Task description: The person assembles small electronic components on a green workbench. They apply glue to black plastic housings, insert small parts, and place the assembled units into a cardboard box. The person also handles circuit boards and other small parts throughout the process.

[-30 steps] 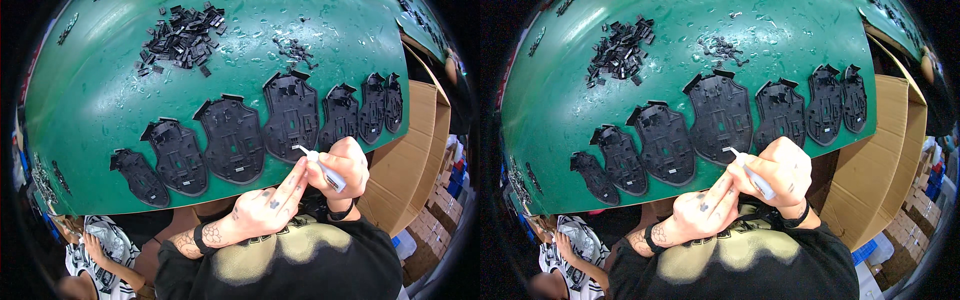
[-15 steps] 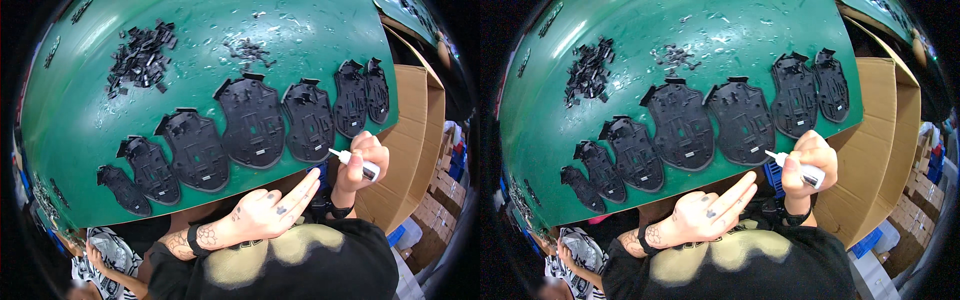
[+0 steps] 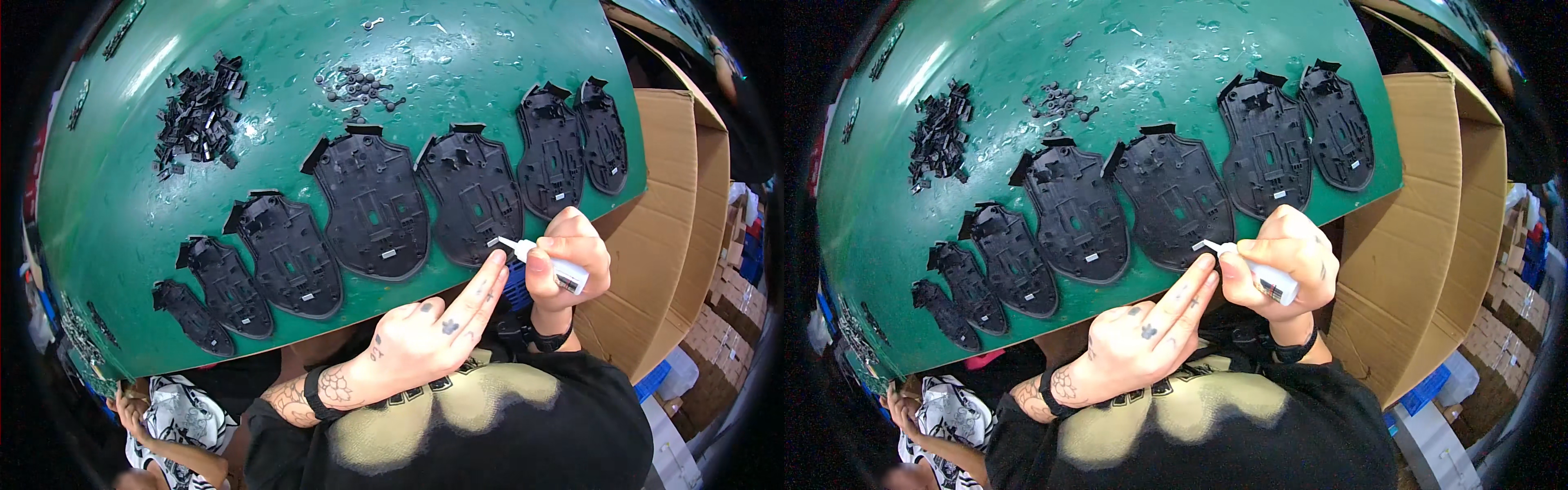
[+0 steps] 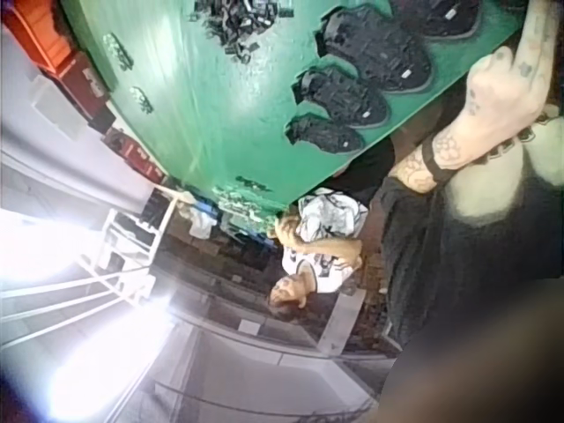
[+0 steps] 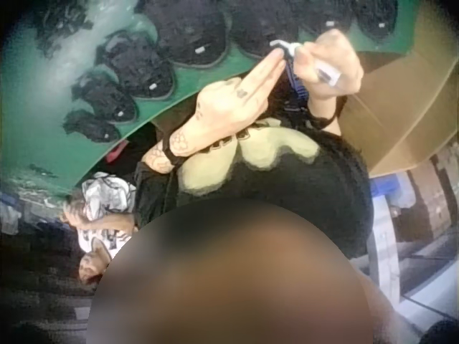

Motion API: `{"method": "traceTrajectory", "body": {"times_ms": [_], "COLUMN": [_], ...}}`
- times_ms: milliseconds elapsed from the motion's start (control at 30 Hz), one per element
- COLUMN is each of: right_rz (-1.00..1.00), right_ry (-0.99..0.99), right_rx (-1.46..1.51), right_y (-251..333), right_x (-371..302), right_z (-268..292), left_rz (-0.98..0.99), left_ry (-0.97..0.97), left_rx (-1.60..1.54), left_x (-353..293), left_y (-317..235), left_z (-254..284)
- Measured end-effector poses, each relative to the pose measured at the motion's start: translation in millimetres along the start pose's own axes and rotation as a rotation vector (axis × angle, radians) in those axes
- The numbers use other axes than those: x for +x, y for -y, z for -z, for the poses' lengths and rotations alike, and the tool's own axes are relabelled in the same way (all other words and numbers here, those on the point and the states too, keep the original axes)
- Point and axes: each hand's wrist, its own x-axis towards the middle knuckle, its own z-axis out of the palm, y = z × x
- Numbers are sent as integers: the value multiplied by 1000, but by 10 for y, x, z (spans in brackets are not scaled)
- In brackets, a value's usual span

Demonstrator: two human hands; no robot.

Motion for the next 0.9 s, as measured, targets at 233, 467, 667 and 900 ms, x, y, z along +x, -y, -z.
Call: {"method": "traceTrajectory", "body": {"times_ms": [233, 467, 667, 900], "right_rz": [-63, -230, -246, -227], "right_ry": [-147, -291, -275, -264], "right_rx": [115, 136, 61, 37], "right_y": [10, -193, -226, -249], "right_x": [-44, 134, 154, 124], "right_z": [114, 345, 319, 344], "left_rz": [-15, -136, -26, -12], "left_ry": [-23, 14, 30, 105], "left_rx": [-41, -47, -26, 90], "left_x": [43, 328, 735, 735], "left_y": [-1, -76, -257, -247], "left_z": [33, 54, 0, -61]}}
